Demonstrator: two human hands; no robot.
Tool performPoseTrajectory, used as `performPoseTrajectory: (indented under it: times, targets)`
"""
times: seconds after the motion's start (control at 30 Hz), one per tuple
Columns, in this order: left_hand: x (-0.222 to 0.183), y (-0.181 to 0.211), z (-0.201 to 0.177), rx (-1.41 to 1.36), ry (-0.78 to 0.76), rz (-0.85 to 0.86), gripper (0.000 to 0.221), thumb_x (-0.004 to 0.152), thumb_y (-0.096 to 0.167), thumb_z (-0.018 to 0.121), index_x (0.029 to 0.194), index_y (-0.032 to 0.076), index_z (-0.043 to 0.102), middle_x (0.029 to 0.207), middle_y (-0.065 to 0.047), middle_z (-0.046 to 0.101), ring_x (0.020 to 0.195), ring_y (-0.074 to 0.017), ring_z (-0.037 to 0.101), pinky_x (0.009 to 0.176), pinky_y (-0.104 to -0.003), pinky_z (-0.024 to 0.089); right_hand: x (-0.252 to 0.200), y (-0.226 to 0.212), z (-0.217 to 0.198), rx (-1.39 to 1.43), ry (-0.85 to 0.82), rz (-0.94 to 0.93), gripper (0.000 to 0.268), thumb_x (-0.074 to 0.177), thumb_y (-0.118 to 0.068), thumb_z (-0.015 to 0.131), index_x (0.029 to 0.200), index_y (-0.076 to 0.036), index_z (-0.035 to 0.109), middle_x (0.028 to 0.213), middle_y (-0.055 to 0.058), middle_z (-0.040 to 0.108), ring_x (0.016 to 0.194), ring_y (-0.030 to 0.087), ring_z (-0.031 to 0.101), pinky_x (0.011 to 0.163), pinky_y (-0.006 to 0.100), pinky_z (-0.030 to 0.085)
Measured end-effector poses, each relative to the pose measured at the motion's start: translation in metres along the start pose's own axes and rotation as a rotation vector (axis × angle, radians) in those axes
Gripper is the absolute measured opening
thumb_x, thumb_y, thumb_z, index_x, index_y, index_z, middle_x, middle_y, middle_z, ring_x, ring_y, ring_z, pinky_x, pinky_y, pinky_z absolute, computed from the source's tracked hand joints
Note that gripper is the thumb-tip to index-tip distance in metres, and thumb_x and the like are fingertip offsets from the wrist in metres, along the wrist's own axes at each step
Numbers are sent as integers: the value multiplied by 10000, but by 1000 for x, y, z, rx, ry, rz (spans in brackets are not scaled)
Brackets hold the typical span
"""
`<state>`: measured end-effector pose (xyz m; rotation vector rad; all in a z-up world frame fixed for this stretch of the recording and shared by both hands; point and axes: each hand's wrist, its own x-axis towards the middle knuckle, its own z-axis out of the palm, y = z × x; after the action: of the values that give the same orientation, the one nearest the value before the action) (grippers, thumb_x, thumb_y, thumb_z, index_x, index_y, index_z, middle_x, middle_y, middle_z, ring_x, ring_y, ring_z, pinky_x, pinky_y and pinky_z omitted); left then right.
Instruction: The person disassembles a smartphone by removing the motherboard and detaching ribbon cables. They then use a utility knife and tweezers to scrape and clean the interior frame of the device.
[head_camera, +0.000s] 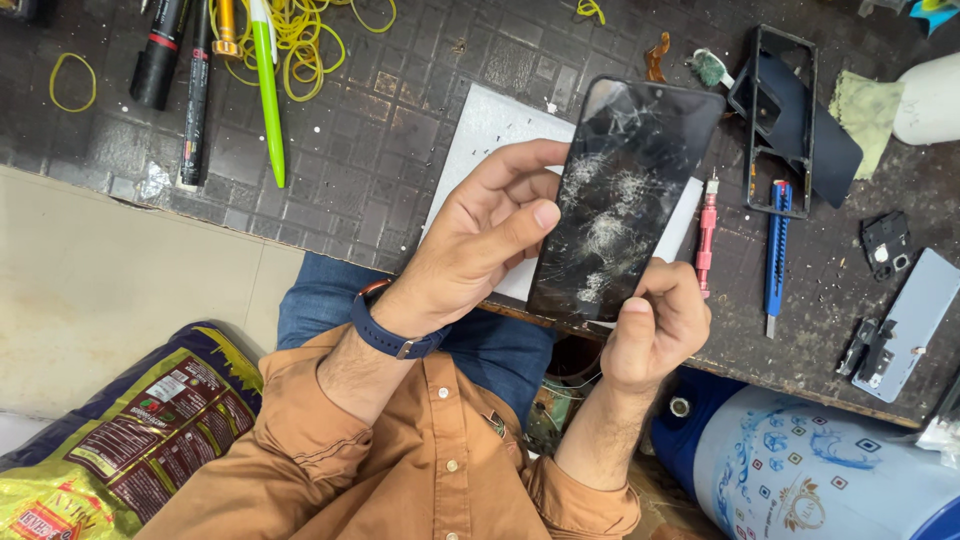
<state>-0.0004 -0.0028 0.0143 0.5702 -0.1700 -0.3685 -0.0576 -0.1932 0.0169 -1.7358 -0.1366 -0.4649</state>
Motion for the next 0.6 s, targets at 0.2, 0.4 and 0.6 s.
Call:
performPoseTrajectory:
  times: [0.2,0.4,0.6]
  targets:
    - [0,2,1,39,14,2,455,1103,106,639,1525,76,471,1134,-17,623,923,-37,578,761,-193,460,0,-1,-1,-115,2,-3,308,1026,-286,585,899,-14,516,762,-15,472,628,52,372,583,221,264]
    - [-2,5,2,29,-9,-16,521,1098,101,653,1570,69,432,1154,-39,620,1016,-73,599,862,-205,511,0,2,0,-224,62,-18,316,1051,-300,553,896,-29,505,713,-5,482,646,71,391,593,248,295]
    - [-4,9,4,46,-65,2,615,1055,36,697,1578,58,376,1167,-66,598,1066,-115,611,877,-269,573,1,2,1,-308,95,-5,364,1050,-342,508,868,-27,513,704,-7,458,615,71,381,575,255,272]
